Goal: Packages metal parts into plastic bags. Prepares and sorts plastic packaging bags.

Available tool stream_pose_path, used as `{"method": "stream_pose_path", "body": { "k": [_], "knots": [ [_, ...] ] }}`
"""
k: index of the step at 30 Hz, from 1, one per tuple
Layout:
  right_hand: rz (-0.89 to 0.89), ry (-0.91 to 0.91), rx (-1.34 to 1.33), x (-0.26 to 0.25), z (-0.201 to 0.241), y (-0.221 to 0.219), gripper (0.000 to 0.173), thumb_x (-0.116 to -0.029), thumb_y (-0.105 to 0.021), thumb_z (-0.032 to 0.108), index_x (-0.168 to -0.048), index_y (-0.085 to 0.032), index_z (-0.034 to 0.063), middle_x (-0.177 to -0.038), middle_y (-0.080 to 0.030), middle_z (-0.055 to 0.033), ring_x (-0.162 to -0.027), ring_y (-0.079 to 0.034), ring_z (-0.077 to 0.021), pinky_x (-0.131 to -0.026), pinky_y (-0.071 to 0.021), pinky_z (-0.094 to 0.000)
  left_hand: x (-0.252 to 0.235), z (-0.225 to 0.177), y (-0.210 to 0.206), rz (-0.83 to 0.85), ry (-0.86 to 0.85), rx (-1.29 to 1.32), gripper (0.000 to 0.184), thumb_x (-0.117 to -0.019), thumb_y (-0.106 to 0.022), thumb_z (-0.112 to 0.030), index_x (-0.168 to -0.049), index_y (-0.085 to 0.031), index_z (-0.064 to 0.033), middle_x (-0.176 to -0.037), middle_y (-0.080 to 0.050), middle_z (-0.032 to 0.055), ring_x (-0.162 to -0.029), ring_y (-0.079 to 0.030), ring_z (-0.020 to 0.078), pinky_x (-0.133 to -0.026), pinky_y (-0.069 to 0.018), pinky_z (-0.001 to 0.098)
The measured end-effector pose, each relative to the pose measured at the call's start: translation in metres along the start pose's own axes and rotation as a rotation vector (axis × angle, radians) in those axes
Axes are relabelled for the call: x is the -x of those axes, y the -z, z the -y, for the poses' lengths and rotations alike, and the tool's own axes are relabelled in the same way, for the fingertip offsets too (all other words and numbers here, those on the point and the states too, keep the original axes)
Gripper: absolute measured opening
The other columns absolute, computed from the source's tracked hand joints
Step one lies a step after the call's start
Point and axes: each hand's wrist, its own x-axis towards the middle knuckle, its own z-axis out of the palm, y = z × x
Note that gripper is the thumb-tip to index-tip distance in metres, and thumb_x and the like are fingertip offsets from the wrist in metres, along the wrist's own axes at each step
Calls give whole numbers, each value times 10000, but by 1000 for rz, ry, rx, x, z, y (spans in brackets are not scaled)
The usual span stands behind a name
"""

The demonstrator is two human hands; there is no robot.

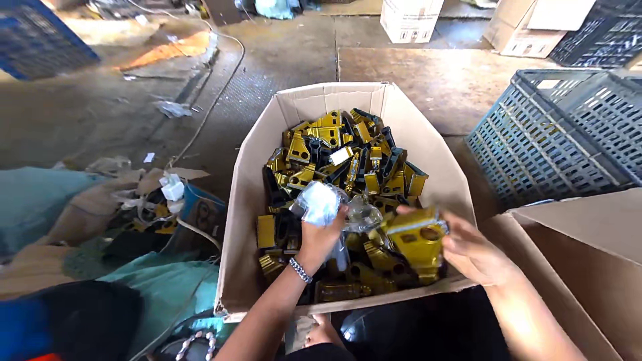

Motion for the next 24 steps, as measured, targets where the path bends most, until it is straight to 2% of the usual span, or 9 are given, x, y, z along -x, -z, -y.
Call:
{"method": "stream_pose_path", "body": {
  "k": [2,4,7,10,13,15,18,20,24],
  "knots": [
    [-106,96,57,-7,12,-11,724,-837,-820,196,-1426,-429,42,-1293,-660,-121,-1047,-718,-277,-843,-648,-439,1,-10,-9,10,5,18,377,-859,-751,-18,-1187,-582,57,-990,-710,14,-930,-689,41,-877,-587,231],
    [-100,-52,263,-19,20,-28,715,-859,-769,148,-1457,-391,40,-1212,-657,-126,-922,-732,-234,-728,-662,-390,5,-28,-19,14,119,95,414,-857,-748,3,-1223,-558,43,-1011,-704,34,-938,-692,68,-875,-591,248],
    [-111,-104,733,-45,12,-49,572,-927,-721,208,-1399,-487,-16,-1233,-652,-173,-1091,-666,-193,-946,-556,-355,13,-60,-30,1,304,269,391,-892,-705,29,-1247,-541,32,-1017,-709,78,-933,-701,126,-849,-602,298],
    [42,-154,1131,-56,6,-67,596,-857,-710,36,-1430,-548,59,-1458,-490,-270,-1189,-603,-444,-960,-517,-601,17,-73,-31,-45,201,236,397,-885,-710,28,-1246,-545,41,-1030,-720,51,-939,-702,98,-847,-604,285],
    [81,-252,1007,-67,1,-63,761,-914,-737,164,-1530,-324,-8,-1493,-427,-301,-1210,-593,-443,-972,-509,-576,25,-65,-32,66,0,-6,599,-863,-720,3,-1350,-405,154,-1181,-650,84,-1093,-641,28,-965,-549,230],
    [-23,-282,821,-71,-5,-53,850,-884,-759,118,-1548,-254,-45,-1512,-376,-343,-1292,-527,-468,-1026,-482,-578,27,-55,-34,187,-109,-163,592,-866,-730,-37,-1310,-423,205,-1165,-652,106,-1084,-621,-28,-961,-525,176],
    [-75,-266,455,-53,-4,-47,785,-839,-798,55,-1508,-398,-40,-1434,-508,-296,-1307,-534,-374,-1095,-439,-508,17,-39,-32,159,-227,-263,614,-866,-772,-104,-1274,-465,239,-1180,-653,205,-1105,-625,19,-990,-507,205],
    [-172,-165,224,-38,-9,-47,603,-896,-781,158,-1414,-539,-35,-1338,-599,-249,-1213,-599,-290,-1048,-480,-446,13,-36,-32,78,-259,-225,596,-923,-727,-95,-1284,-415,264,-1195,-617,214,-1136,-599,27,-1017,-494,211],
    [-379,-15,242,-29,-15,-41,568,-864,-755,39,-1391,-559,-43,-1387,-510,-292,-1233,-530,-336,-1016,-472,-445,48,-52,-44,386,-377,-327,516,-930,-742,-215,-1166,-568,210,-1081,-698,184,-1060,-650,39,-974,-517,221]
  ]
}}
